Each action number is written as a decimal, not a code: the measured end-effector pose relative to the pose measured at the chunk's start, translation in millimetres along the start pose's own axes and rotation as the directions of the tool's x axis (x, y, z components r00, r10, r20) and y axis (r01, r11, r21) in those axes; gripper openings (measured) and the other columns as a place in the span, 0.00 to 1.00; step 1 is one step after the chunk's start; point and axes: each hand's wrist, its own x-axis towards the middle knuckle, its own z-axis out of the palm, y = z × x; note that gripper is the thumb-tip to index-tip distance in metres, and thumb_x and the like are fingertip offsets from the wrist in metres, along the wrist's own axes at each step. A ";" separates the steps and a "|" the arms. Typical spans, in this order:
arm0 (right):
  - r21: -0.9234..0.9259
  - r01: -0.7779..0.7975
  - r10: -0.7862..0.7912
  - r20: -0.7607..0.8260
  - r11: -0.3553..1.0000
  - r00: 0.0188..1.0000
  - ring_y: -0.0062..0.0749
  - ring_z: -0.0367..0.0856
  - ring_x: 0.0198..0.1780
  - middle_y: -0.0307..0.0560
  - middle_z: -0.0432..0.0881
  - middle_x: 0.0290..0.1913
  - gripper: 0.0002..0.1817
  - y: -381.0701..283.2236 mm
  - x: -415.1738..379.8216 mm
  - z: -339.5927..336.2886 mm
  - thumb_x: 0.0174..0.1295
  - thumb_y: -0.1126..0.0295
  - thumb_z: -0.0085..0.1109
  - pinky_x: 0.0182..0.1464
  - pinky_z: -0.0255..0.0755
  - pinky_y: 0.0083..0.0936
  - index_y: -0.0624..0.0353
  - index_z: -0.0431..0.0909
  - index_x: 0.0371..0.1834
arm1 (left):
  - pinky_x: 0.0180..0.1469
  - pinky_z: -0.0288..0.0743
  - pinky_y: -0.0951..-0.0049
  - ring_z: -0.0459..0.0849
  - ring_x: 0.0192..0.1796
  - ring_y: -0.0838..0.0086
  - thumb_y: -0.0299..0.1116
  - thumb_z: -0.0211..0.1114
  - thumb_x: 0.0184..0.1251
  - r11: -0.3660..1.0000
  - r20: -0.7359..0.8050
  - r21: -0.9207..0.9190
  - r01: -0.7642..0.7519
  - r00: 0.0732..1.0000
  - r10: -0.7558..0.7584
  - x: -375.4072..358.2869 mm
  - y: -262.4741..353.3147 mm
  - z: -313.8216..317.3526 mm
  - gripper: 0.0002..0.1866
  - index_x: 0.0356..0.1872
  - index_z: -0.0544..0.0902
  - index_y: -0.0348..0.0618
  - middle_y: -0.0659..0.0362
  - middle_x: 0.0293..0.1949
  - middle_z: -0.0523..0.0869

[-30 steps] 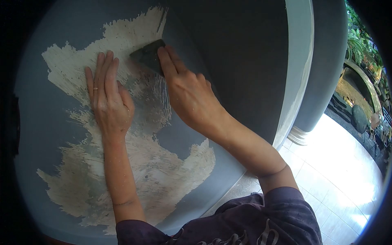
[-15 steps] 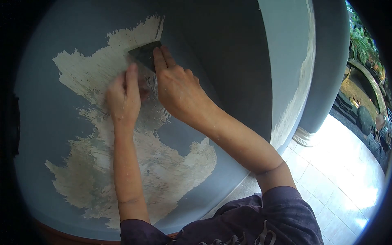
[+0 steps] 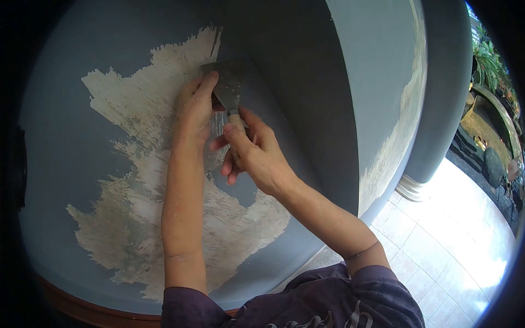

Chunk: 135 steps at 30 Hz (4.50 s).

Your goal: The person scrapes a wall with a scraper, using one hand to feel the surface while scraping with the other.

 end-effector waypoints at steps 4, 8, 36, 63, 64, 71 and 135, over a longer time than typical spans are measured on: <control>0.114 -0.044 0.044 0.001 0.992 0.999 0.22 0.72 0.17 0.46 0.76 0.31 0.28 2.1 3.3 2.0 0.73 0.59 0.46 0.15 0.66 0.19 0.68 0.56 0.67 | 0.32 0.69 0.74 0.77 0.30 0.76 0.43 0.61 0.69 1.000 0.078 0.024 0.019 0.997 -0.021 6.1 -0.5 -0.8 0.19 0.44 0.81 0.33 0.58 0.31 0.83; 0.196 -0.040 0.050 -0.050 0.980 0.997 0.18 0.65 0.15 0.42 0.72 0.28 0.21 -2.4 5.8 14.7 0.74 0.60 0.44 0.13 0.58 0.18 0.67 0.61 0.60 | 0.34 0.68 0.74 0.77 0.30 0.77 0.42 0.61 0.68 0.993 0.040 0.115 0.018 0.999 -0.023 11.0 -4.3 1.3 0.18 0.44 0.82 0.34 0.58 0.30 0.85; 0.223 -0.033 0.085 -0.233 0.974 0.969 0.14 0.59 0.14 0.40 0.70 0.29 0.09 -22.0 13.2 51.9 0.70 0.67 0.47 0.09 0.49 0.13 0.61 0.63 0.43 | 0.29 0.82 0.66 0.86 0.28 0.62 0.33 0.40 0.68 0.996 0.117 -0.031 0.085 0.990 -0.081 7.7 17.6 11.7 0.19 0.34 0.77 0.28 0.49 0.26 0.83; 0.263 -0.051 0.108 -0.206 0.963 0.973 0.15 0.61 0.12 0.44 0.71 0.30 0.13 -32.5 28.1 55.2 0.71 0.64 0.46 0.07 0.49 0.13 0.63 0.61 0.47 | 0.28 0.77 0.63 0.87 0.29 0.64 0.32 0.46 0.64 0.963 0.098 0.058 -0.264 0.961 0.258 15.2 7.7 1.2 0.18 0.24 0.79 0.27 0.46 0.24 0.84; 0.244 -0.080 0.122 -0.161 0.966 0.979 0.15 0.62 0.13 0.44 0.71 0.30 0.15 -28.5 24.8 50.8 0.71 0.63 0.47 0.07 0.50 0.13 0.64 0.61 0.49 | 0.27 0.77 0.63 0.87 0.28 0.64 0.32 0.47 0.64 0.945 0.057 0.177 -0.275 0.962 0.269 26.5 3.1 2.6 0.18 0.24 0.78 0.26 0.45 0.24 0.84; -0.257 -0.074 0.069 -0.028 0.963 0.997 0.22 0.70 0.17 0.47 0.73 0.33 0.33 -7.0 -2.9 29.0 0.69 0.61 0.53 0.16 0.62 0.20 0.71 0.50 0.68 | 0.24 0.79 0.68 0.86 0.20 0.61 0.31 0.47 0.67 0.975 -0.095 0.092 -0.200 0.973 0.208 -1.7 -2.1 -6.0 0.18 0.23 0.76 0.25 0.43 0.18 0.83; -0.843 0.453 -0.639 0.183 0.289 0.748 0.44 0.84 0.23 0.62 0.81 0.22 0.14 -22.9 28.3 6.2 0.60 0.79 0.54 0.27 0.74 0.33 0.77 0.77 0.47 | 0.38 0.77 0.55 0.86 0.34 0.43 0.26 0.48 0.62 0.818 -0.201 0.389 -0.424 0.828 0.524 18.4 6.2 15.9 0.14 0.30 0.73 0.17 0.32 0.28 0.82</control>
